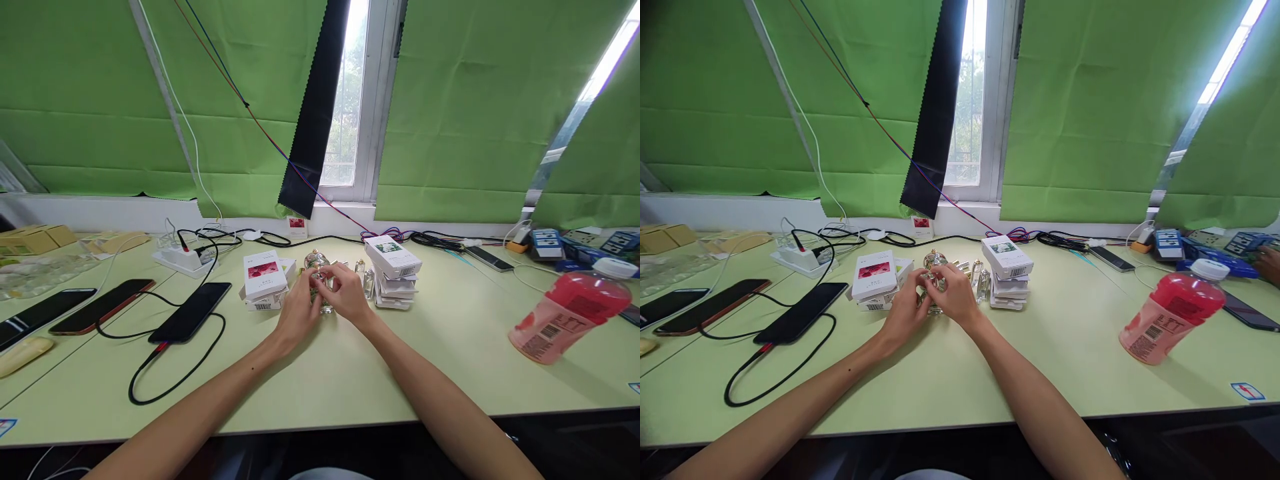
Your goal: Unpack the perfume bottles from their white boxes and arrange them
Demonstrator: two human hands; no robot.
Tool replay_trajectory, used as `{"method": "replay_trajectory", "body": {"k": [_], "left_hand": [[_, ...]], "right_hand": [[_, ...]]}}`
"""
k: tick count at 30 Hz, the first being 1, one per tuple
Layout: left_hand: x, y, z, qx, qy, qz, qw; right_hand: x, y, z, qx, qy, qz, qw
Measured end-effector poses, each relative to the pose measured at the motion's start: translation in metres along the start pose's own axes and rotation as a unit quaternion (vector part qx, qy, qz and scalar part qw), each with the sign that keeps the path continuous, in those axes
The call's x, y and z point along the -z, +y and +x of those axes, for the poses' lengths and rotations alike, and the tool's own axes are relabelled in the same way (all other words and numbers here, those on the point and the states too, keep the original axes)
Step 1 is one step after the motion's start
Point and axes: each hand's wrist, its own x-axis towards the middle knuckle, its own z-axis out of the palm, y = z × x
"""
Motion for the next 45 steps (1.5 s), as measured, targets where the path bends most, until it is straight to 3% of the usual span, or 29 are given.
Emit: {"method": "replay_trajectory", "body": {"k": [15, 23, 39, 45], "left_hand": [[-0.0008, -0.0039, 0.0002, 0.021, 0.008, -0.026, 0.999], [-0.0017, -0.0050, 0.0001, 0.019, 0.009, -0.043, 0.999], [-0.0008, -0.0017, 0.0005, 0.024, 0.004, -0.047, 0.999], [-0.0002, -0.0028, 0.0006, 0.022, 0.006, -0.053, 0.998]], "right_hand": [[0.0036, 0.0016, 0.0026, -0.008, 0.018, -0.006, 1.000], [0.0022, -0.0030, -0.0011, 0.048, -0.001, -0.023, 0.999], [-0.0028, 0.0052, 0.0032, -0.060, 0.010, 0.069, 0.996], [0.0000, 0.0007, -0.0007, -0.002, -0.001, 0.021, 1.000]]}}
